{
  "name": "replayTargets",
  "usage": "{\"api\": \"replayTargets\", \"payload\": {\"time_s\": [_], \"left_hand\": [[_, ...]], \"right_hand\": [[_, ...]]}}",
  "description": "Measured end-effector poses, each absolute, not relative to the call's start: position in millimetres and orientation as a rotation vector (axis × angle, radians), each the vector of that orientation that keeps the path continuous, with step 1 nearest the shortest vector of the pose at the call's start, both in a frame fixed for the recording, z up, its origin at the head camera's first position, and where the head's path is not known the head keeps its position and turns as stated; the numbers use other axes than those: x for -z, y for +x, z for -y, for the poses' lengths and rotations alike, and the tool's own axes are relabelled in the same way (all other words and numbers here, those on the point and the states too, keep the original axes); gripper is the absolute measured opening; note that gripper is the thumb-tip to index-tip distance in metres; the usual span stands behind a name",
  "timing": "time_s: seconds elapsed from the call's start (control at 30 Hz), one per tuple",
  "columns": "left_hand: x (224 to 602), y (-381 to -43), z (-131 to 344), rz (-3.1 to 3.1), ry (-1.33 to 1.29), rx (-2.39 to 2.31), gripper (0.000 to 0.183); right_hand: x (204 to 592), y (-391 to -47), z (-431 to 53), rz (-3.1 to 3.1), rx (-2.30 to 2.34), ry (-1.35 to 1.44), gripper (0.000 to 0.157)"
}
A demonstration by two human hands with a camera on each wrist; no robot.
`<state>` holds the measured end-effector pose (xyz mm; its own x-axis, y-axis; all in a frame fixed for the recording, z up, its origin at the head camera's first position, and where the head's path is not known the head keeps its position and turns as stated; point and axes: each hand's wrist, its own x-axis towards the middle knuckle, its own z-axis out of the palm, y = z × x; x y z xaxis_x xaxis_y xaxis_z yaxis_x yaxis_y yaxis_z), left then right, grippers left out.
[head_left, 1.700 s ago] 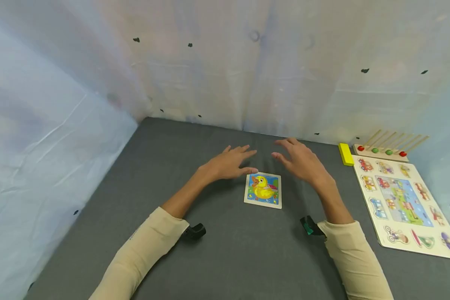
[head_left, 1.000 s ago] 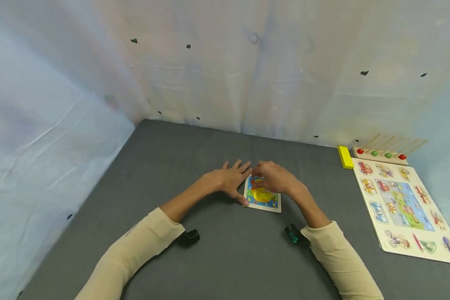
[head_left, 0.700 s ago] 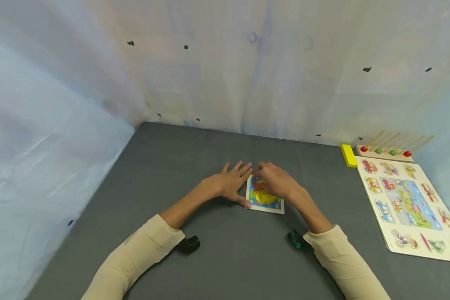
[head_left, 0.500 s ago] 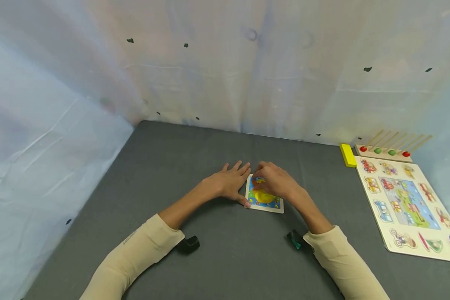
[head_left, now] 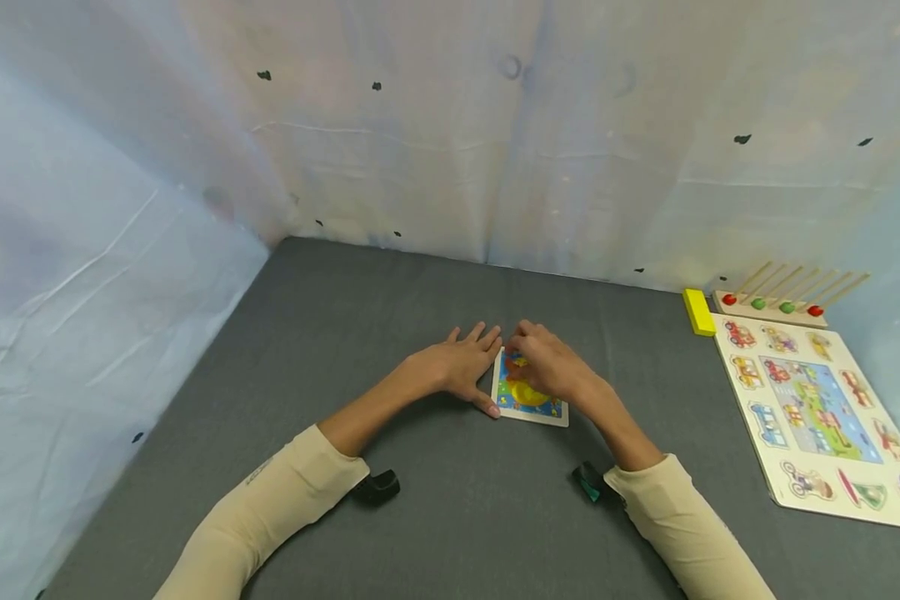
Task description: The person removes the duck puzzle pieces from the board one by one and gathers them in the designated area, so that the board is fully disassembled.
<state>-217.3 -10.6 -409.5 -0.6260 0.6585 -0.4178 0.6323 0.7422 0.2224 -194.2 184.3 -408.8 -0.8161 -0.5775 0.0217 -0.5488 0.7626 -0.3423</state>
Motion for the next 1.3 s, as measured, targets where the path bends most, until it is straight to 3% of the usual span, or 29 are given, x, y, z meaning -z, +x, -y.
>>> {"api": "replayTargets", "payload": {"time_s": [0.73, 1.07, 1.3], "left_hand": [[409, -218, 9, -2.451, 0.956, -0.071, 0.120], [409, -220, 10, -2.459, 0.958, -0.048, 0.120], [411, -219, 11, -2.459, 0.963, -0.069, 0.120]], "right_hand": [[406, -194, -185, -2.984, 0.446, -0.942, 0.031], [396, -197, -190, -2.909, 0.688, -0.966, 0.010], [374, -198, -206, -2.836, 0.831, -0.911, 0.009]]}}
